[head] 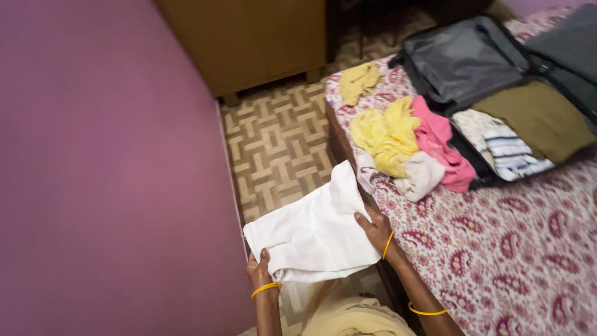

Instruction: The person folds a white garment by hand on a bed, smoothing the fabric and folding the sides. The person then lifts the folded garment and places it into an open suitcase on the bed.

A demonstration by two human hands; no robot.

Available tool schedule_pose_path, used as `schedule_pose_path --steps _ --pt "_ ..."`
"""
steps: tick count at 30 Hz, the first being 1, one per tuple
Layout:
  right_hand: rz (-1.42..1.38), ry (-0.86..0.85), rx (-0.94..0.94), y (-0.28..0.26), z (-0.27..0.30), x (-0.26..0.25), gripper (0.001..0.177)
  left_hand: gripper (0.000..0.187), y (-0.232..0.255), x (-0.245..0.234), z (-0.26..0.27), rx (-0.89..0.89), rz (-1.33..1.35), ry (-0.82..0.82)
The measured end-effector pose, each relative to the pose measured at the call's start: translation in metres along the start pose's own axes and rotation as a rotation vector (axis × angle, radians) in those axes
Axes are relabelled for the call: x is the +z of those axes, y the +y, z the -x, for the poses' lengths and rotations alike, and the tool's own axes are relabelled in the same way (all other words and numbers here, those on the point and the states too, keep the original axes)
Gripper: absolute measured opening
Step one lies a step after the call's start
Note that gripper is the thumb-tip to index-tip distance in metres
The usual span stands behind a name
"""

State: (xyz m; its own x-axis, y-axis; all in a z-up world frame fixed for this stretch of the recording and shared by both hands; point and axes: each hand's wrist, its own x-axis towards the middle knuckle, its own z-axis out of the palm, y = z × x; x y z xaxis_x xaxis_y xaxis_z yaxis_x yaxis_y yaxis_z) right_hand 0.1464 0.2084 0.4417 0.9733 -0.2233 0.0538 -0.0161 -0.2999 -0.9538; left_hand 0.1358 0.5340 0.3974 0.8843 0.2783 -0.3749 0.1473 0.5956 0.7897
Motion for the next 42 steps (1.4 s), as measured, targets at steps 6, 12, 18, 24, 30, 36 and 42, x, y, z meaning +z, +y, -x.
schedule_pose_path --steps 6,12,18,24,30,36,42 --pt "-0.142 0.192 0.202 0.016 0.017 -0.038 0.037 0.035 -0.036 0.034 -0.042 -0.106 -0.119 -0.129" --pt "-0.181 0.335 0.294 0.047 0.003 -0.077 0.034 0.033 -0.077 0.076 -0.092 -0.203 -0.148 -0.255" --pt "-0.067 0.402 0.186 0.054 -0.073 -0.097 0.034 0.031 -0.079 0.170 -0.153 -0.197 -0.240 -0.307" --pt "-0.269 0.440 0.124 0.048 -0.151 -0.105 0.034 0.031 -0.079 0.226 -0.204 -0.130 -0.297 -0.344" --pt "-0.195 0.381 0.272 0.057 -0.203 -0.084 0.034 0.034 -0.085 0.225 -0.259 -0.153 -0.262 -0.318" --pt "-0.099 0.549 0.246 0.076 -0.229 -0.049 0.034 0.033 -0.074 0.262 -0.343 -0.201 -0.328 -0.475" --pt "-0.208 0.826 0.289 0.041 -0.232 -0.015 0.035 0.030 -0.075 0.328 -0.410 -0.285 -0.395 -0.734"
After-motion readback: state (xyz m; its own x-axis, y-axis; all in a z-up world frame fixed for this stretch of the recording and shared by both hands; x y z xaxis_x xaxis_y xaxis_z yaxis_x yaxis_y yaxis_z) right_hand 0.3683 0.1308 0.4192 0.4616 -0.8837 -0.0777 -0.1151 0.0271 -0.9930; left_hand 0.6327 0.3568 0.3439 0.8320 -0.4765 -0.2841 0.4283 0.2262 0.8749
